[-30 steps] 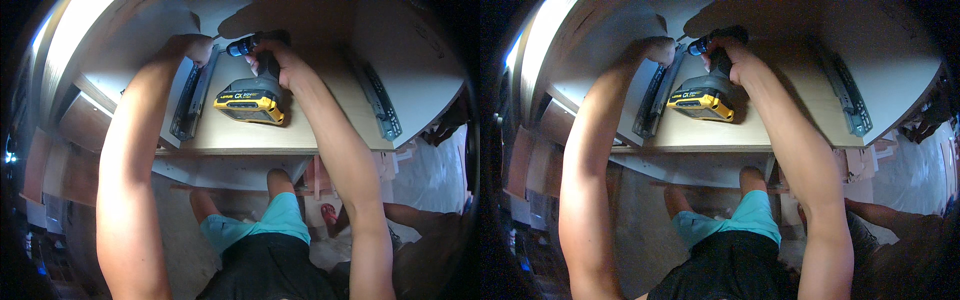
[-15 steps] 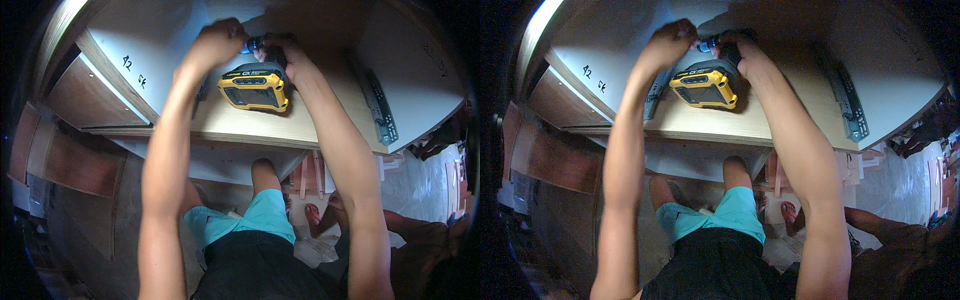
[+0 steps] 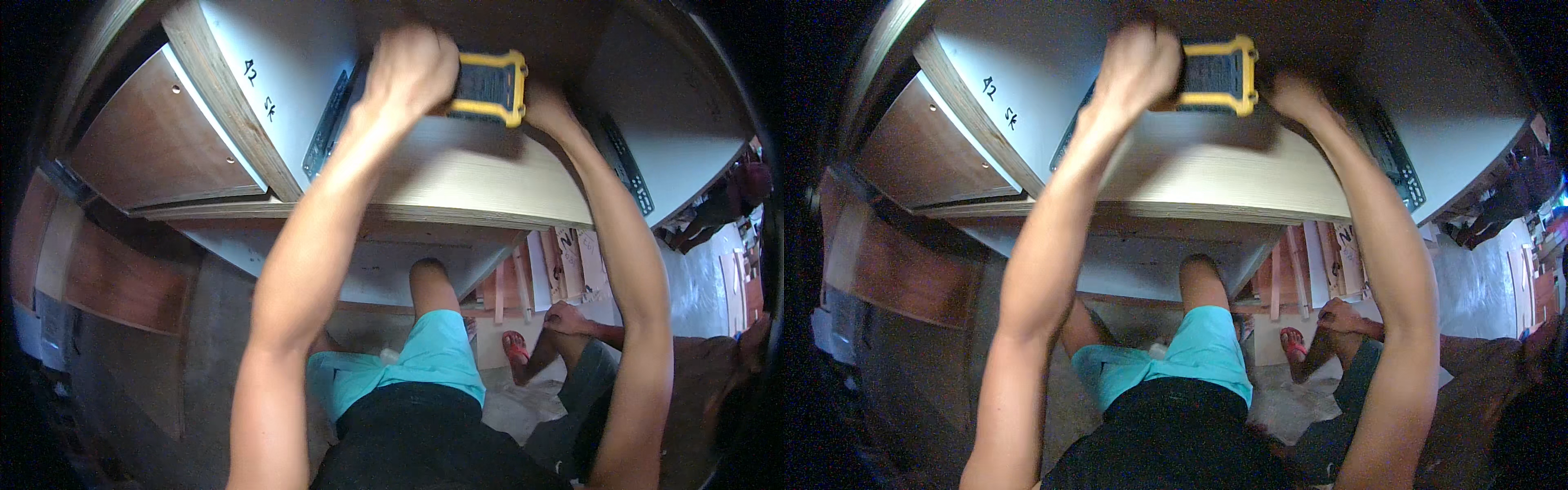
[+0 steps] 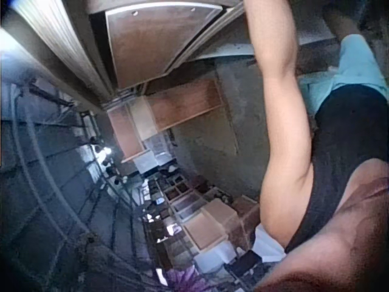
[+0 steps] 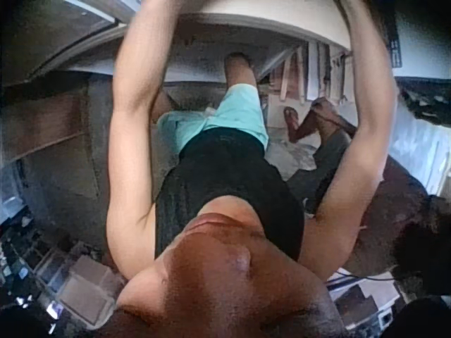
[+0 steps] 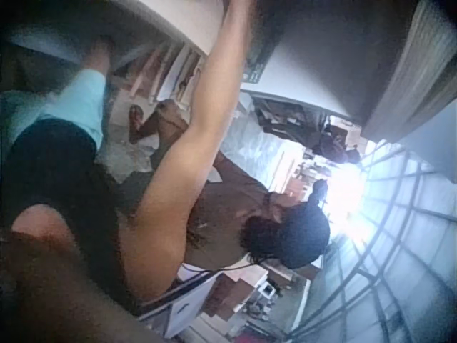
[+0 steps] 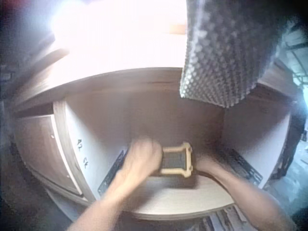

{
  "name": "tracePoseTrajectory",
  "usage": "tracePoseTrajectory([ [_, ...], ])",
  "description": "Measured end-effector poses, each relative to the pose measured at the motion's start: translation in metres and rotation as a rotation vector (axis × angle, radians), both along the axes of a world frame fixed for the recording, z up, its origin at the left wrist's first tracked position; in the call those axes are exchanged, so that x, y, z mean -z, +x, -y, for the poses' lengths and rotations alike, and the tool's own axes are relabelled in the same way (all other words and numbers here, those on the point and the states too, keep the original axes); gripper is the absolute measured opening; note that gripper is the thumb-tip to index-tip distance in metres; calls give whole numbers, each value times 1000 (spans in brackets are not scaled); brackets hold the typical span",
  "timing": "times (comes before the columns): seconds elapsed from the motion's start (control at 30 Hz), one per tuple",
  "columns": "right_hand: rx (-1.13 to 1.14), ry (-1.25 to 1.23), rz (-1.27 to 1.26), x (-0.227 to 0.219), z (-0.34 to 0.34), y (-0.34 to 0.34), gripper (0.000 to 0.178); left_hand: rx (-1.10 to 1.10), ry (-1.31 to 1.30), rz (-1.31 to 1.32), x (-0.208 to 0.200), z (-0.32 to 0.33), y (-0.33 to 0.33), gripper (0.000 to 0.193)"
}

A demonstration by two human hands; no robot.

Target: The person uses a cordless drill to attach metal drawer slides to a wooden cabinet frame. They position the slides, insert screws, and drive them in with the drill. The person also handles a plastic bag of screws and a tape measure during the process.

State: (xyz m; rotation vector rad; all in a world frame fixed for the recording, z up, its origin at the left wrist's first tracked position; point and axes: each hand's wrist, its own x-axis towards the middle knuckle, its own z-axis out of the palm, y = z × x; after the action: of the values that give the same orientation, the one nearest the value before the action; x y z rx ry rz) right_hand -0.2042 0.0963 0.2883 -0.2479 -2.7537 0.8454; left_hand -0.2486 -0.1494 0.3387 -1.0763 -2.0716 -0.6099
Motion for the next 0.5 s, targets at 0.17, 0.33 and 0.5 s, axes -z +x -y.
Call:
tracePoseTrajectory([
  [0.17, -199, 406, -162, -22, 22, 4, 73, -130, -291, -26, -56, -13, -44, 23],
  [0.33, -541, -39, -371, -26, 21, -45, 60, -154, -446, -25, -85, -14, -99, 20],
  [0.5, -660, -391, -373, -22, 18, -69, 35, -229, -635, 46, -97, 15, -166, 17],
])
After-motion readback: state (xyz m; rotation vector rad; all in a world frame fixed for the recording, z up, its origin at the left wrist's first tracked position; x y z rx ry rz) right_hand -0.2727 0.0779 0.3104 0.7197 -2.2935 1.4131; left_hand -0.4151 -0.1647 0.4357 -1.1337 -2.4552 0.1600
